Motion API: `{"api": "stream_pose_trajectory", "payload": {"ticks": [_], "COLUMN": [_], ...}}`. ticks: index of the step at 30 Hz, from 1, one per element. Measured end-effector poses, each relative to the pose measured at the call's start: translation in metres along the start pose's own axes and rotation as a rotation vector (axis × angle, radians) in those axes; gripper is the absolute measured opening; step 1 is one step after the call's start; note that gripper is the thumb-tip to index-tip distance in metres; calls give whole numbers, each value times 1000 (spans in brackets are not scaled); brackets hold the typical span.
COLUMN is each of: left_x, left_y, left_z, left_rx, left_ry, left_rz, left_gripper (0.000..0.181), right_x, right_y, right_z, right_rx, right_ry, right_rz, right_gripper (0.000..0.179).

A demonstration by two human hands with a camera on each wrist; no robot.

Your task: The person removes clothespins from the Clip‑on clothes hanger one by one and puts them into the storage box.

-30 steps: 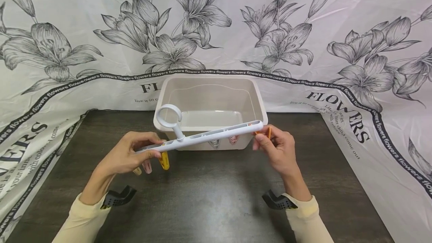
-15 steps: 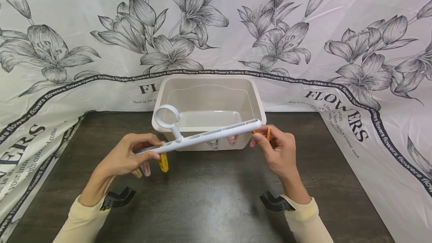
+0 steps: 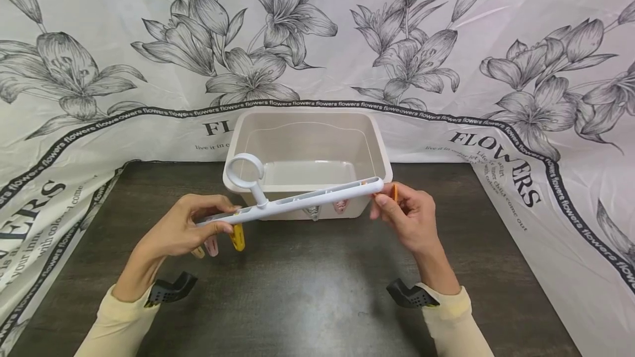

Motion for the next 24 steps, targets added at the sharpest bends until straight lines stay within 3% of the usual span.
{"api": "stream_pose_trajectory", "payload": {"ticks": [5, 13, 17, 24], "left_x": [-3, -2, -1, -2], "left_y": [-1, 4, 5, 5], "left_z": [-1, 0, -1, -3], "left_rx": [-11, 44, 57, 83], "left_ry": [-5, -4, 7, 0], "left_rz": [32, -44, -74, -85], "left_gripper": [20, 21, 22, 23], "right_x": [-7, -3, 3, 12], "right_y": [4, 13, 15, 17], "right_z": [1, -1, -2, 0], "right_rx": [116, 52, -10, -157], "right_ry": [121, 5, -82, -175], "right_rz": [197, 287, 239, 38], "right_gripper": [12, 14, 17, 17]}}
Point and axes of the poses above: each hand's wrist, its own z-axis away from the middle knuckle, its own y-axis out of the back of the hand, x = y × z, the point moved 4 cm from there along -z, towards the middle knuckle, and after that the axes turned 10 degrees about -y, right-handed, at the moved point
